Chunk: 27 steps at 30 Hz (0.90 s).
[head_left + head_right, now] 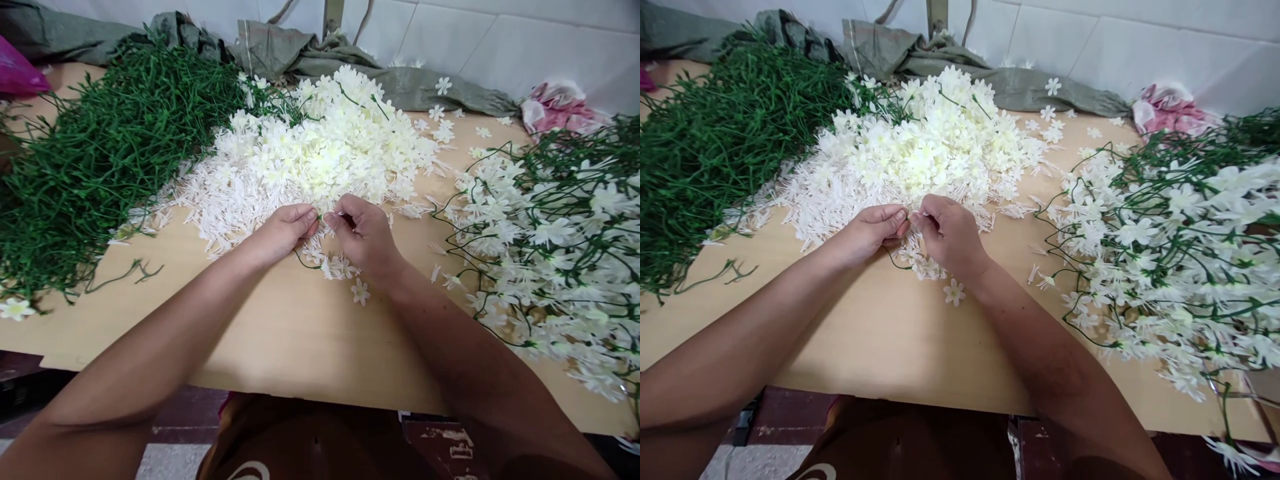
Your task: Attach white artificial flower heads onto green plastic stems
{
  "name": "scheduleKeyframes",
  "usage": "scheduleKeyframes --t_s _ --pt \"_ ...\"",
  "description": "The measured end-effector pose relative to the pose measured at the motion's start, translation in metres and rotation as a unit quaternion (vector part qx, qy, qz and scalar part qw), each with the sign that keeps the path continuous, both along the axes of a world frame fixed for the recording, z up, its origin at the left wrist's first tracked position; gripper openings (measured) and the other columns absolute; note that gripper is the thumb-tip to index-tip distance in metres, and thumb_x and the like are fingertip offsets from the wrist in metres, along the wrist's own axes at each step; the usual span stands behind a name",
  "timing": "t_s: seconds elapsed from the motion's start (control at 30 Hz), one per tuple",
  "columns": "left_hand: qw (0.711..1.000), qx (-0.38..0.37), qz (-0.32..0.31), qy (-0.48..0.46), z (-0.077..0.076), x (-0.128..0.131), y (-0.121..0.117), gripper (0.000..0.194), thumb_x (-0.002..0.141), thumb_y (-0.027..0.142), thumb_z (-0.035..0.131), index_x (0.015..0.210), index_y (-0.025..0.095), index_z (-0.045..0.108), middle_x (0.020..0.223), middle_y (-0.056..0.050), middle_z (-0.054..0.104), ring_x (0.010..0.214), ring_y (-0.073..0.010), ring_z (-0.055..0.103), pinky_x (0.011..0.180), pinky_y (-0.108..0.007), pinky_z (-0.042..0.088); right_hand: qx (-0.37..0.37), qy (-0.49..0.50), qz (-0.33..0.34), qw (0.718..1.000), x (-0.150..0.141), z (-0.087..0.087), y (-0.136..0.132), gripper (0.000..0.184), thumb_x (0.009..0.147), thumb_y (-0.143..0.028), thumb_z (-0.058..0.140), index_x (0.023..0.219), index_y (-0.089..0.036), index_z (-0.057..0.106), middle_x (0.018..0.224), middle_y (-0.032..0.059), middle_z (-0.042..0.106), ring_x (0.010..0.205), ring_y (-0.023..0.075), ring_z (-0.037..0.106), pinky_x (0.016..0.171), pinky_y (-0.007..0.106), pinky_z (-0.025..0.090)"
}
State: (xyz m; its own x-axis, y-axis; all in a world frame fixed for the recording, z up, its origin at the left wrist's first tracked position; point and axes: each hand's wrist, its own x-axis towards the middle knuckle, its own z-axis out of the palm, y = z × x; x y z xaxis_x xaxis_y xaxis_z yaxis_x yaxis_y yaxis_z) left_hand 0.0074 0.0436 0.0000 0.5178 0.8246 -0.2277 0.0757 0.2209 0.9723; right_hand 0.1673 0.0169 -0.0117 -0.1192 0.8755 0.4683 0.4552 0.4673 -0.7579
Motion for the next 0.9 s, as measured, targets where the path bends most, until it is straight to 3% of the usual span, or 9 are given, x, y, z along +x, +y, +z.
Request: scheduleKeyframes --t_s 0.17,0.3,0.43,0.6,0.9 --pt "1.000 0.003 0.026 0.013 -0.002 0.004 -0.004 0.036 0.083 0.033 0.059 0.055 0.017 0.043 0.045 0.006 0.031 0.041 -0.0054 0.024 0.044 -0.022 0.017 0.003 0.005 -0.012 1.000 -0.005 -0.004 -0.002 0.030 0.086 -0.030 0.055 0.063 -0.022 0.038 0.055 -0.0050 0.034 0.056 0.0101 0.033 0.054 0.027 0.029" --pt "0.999 0.034 0.020 0.018 -0.005 0.005 -0.004 0.031 0.084 0.026 0.053 0.055 0.017 0.043 0.046 0.006 0.032 0.042 -0.0058 0.026 0.044 -0.021 0.018 -0.057 0.071 -0.002 0.996 -0.005 -0.010 -0.002 0.031 0.085 -0.036 0.058 0.064 -0.022 0.040 0.055 -0.0063 0.034 0.053 0.0086 0.031 0.052 0.026 0.028" --pt "0.998 0.053 0.020 0.026 -0.007 0.006 -0.004 0.032 0.084 0.025 0.051 0.054 0.018 0.042 0.046 0.006 0.032 0.042 -0.0059 0.026 0.044 -0.022 0.019 -0.111 0.106 0.016 0.988 -0.003 -0.014 0.000 0.033 0.083 -0.041 0.060 0.064 -0.022 0.041 0.055 -0.0064 0.035 0.053 0.0086 0.032 0.052 0.025 0.029" --pt "0.994 0.082 0.011 0.069 -0.008 0.007 -0.005 0.033 0.085 0.025 0.050 0.054 0.018 0.040 0.045 0.006 0.032 0.042 -0.0067 0.025 0.045 -0.023 0.019 -0.123 0.108 0.021 0.986 -0.003 -0.016 -0.001 0.035 0.080 -0.045 0.064 0.064 -0.022 0.043 0.058 -0.0041 0.041 0.058 0.0114 0.040 0.057 0.027 0.036" --pt "0.979 0.145 0.011 0.145 -0.019 0.007 -0.004 0.029 0.084 0.021 0.046 0.056 0.018 0.040 0.052 0.004 0.040 0.050 -0.0086 0.033 0.051 -0.023 0.025 -0.105 0.080 0.011 0.991 -0.006 -0.018 -0.003 0.023 0.080 -0.027 0.059 0.065 -0.022 0.043 0.060 -0.0028 0.052 0.055 0.0110 0.044 0.055 0.028 0.037"
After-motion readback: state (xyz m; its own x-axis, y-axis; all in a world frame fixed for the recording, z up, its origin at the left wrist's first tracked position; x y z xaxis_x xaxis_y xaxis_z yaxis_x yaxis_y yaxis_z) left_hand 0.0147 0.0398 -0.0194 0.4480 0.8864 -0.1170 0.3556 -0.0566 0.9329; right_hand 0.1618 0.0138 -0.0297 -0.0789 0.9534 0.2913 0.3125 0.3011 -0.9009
